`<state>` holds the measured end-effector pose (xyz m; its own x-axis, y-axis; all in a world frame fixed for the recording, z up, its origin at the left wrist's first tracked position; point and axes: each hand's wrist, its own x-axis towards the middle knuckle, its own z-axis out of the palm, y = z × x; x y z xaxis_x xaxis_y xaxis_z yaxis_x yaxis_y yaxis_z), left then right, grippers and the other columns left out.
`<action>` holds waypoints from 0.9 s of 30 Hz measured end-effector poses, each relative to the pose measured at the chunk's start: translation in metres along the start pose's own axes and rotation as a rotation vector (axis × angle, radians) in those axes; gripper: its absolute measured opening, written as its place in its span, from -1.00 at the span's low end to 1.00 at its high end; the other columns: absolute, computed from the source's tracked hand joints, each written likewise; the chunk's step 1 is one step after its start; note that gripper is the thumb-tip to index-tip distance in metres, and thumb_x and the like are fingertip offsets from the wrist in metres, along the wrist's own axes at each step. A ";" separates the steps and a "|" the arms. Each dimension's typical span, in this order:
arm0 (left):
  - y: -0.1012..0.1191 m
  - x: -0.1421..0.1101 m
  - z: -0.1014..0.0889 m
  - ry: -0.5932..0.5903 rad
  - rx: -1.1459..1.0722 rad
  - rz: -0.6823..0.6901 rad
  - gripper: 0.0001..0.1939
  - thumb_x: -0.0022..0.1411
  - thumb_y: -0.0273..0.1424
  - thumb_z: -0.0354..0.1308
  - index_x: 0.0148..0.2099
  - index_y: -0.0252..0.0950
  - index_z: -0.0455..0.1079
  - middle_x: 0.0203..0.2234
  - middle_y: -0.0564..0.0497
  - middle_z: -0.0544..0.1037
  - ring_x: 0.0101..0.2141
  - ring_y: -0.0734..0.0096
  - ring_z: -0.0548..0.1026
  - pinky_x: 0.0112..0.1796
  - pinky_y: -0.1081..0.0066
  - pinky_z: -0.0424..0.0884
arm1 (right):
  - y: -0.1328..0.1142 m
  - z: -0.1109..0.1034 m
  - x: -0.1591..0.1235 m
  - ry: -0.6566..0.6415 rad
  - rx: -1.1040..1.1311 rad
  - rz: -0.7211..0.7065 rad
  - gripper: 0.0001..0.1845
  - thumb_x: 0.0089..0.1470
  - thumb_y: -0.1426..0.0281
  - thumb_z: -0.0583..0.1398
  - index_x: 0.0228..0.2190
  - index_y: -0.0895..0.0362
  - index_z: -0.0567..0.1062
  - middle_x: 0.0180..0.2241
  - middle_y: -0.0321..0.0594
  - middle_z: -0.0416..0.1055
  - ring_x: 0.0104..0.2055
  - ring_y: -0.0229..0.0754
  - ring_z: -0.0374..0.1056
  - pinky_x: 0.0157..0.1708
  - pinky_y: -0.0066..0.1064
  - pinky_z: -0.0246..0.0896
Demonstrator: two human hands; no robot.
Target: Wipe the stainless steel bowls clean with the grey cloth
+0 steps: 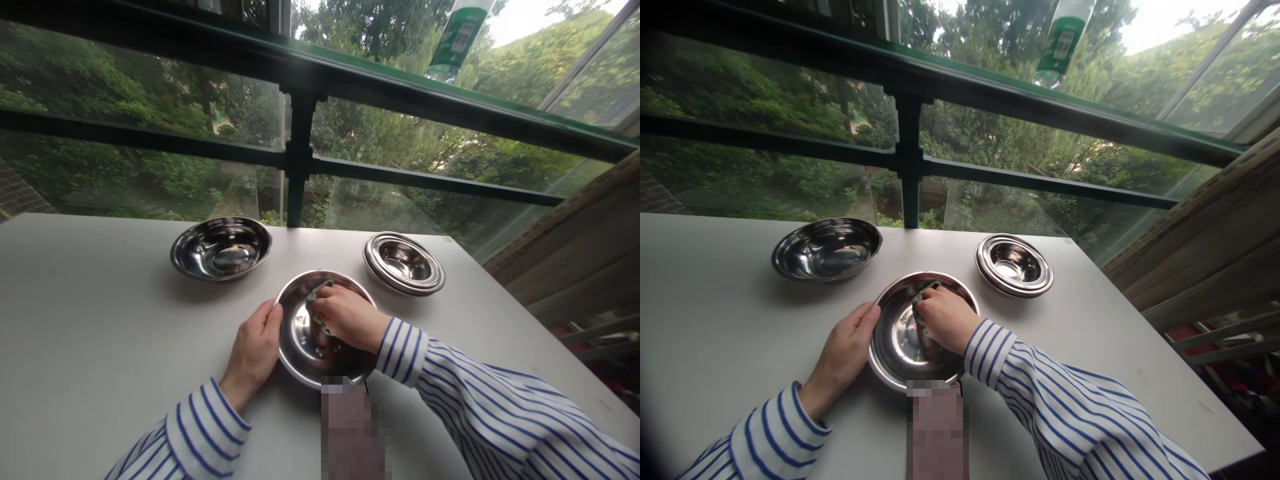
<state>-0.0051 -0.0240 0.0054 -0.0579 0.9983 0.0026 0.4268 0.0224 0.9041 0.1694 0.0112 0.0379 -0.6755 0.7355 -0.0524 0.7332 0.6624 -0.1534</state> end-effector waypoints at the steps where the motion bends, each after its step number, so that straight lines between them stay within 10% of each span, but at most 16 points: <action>1: 0.000 0.000 0.000 0.005 -0.003 -0.004 -0.70 0.22 -0.21 -0.12 -0.47 -0.23 0.22 -0.60 0.12 0.36 -0.51 0.41 0.32 -0.46 0.45 0.18 | -0.003 0.000 0.000 -0.005 0.011 -0.030 -0.81 0.09 0.53 0.06 -0.40 0.24 0.49 -0.33 -0.08 0.39 -0.23 -0.18 0.27 -0.16 -0.36 0.10; 27: 0.002 0.002 0.003 0.012 0.015 0.014 -0.70 0.21 -0.19 -0.13 -0.48 -0.23 0.22 -0.62 0.12 0.34 -0.53 0.40 0.31 -0.47 0.44 0.19 | -0.006 0.000 -0.009 -0.009 0.054 -0.179 -0.86 0.08 0.44 0.13 -0.46 0.15 0.48 -0.34 -0.21 0.41 -0.22 -0.22 0.28 -0.09 -0.41 0.10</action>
<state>-0.0021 -0.0220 0.0061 -0.0623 0.9978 0.0206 0.4407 0.0090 0.8976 0.1712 0.0000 0.0390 -0.7957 0.6050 -0.0286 0.5961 0.7739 -0.2140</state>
